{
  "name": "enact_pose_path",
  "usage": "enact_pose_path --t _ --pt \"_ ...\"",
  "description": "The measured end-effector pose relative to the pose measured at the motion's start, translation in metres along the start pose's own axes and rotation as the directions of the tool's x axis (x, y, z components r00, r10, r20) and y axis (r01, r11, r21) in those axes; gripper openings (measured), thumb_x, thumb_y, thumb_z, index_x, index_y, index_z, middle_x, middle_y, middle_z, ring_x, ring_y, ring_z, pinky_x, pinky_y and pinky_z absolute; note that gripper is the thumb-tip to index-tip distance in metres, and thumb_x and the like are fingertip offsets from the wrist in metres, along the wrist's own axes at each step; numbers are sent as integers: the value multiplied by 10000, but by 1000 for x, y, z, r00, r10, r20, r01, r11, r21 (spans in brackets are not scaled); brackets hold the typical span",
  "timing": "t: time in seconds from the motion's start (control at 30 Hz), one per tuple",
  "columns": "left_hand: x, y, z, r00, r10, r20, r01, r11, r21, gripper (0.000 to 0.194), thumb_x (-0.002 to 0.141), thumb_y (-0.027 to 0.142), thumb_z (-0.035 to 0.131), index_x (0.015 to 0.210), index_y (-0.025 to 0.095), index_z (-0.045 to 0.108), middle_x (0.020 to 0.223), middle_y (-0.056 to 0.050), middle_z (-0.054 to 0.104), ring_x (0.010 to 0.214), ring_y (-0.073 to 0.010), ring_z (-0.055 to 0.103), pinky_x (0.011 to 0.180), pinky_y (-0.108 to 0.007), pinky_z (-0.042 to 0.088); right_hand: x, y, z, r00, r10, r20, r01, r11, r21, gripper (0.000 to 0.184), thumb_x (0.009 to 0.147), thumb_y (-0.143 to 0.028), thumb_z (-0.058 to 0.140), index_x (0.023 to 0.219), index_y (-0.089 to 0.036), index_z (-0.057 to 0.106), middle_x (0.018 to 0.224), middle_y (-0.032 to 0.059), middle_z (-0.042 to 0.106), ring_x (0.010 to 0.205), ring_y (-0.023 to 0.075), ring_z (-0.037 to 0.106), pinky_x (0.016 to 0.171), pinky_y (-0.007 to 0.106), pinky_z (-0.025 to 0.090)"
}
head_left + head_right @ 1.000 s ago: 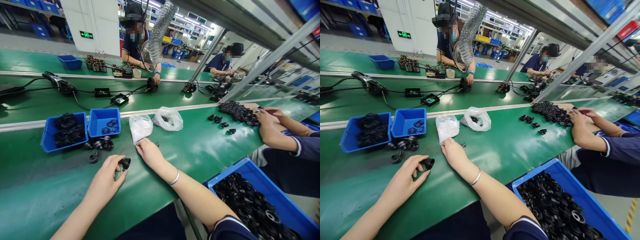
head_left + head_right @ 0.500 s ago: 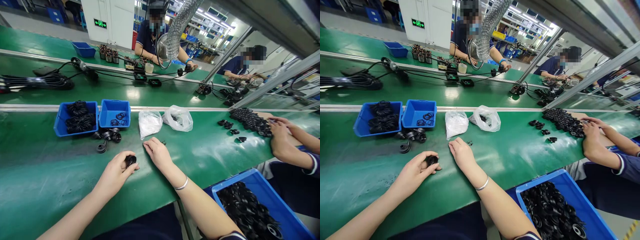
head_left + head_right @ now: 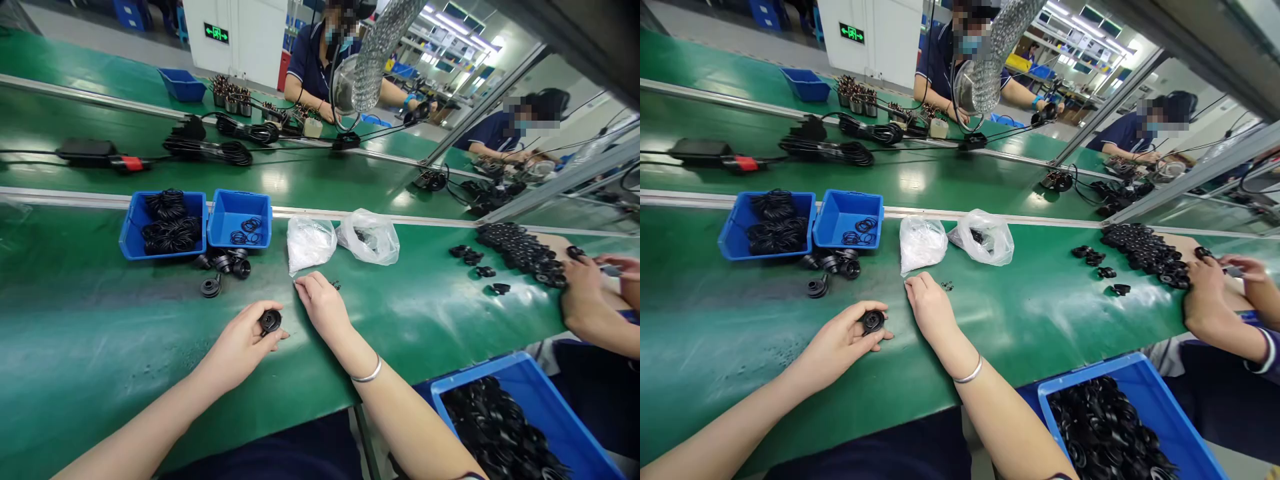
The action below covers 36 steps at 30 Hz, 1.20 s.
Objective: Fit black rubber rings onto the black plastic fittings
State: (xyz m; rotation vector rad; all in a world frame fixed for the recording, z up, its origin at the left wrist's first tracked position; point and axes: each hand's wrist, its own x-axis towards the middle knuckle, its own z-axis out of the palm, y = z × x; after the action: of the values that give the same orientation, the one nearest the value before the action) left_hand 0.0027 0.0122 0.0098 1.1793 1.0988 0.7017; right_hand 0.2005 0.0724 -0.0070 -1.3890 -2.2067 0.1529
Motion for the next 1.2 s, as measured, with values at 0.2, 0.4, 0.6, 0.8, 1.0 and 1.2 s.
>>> enact_pose_path --t 0.2,0.4,0.6,0.8,1.0,1.2 --pt "-1 -2 1 1000 27 8 -27 999 -34 320 886 351 581 1167 243 475 1152 -64 614 1040 -243 715 798 -357 607 4 2 1 1000 -11 1 11 1000 25 187 1007 -191 483 941 -163 656 879 91 643 767 189 621 736 303 511" --pt "0 -2 -2 997 76 -3 -76 997 -8 296 915 329 546 1189 244 470 1191 -65 608 1028 -221 713 844 -374 603 -6 -24 -21 999 -48 2 47 976 212 124 982 -206 557 905 -198 653 802 27 653 776 151 632 738 258 528" --pt "-3 1 -4 980 185 -68 -148 918 369 382 914 293 491 1285 205 506 1159 -97 629 858 -190 673 851 -394 586 -24 -52 -16 991 -130 13 116 925 362 135 994 -189 516 941 -188 641 859 50 655 787 157 632 718 277 545" --pt "-2 1 -5 954 296 -47 -232 829 509 397 927 267 440 1313 212 517 1226 -109 619 969 -218 665 869 -390 573 -25 -57 -11 991 -127 33 119 979 166 162 1005 -167 471 948 -164 623 850 66 636 759 168 628 694 287 554" --pt "-2 -6 -4 942 333 -35 -259 792 552 443 937 257 427 1375 230 488 1327 -113 601 1182 -243 619 971 -407 543 -27 -67 -18 979 -179 101 188 978 -90 189 982 -104 454 914 -168 619 803 66 588 648 184 564 598 315 515" --pt "-2 -9 -6 938 346 -29 -261 756 600 464 947 273 416 1404 223 476 1373 -109 598 1264 -253 579 1040 -418 505 -21 -68 -16 967 -225 123 236 968 -84 177 986 -110 468 910 -151 623 796 69 598 672 186 581 618 302 525"
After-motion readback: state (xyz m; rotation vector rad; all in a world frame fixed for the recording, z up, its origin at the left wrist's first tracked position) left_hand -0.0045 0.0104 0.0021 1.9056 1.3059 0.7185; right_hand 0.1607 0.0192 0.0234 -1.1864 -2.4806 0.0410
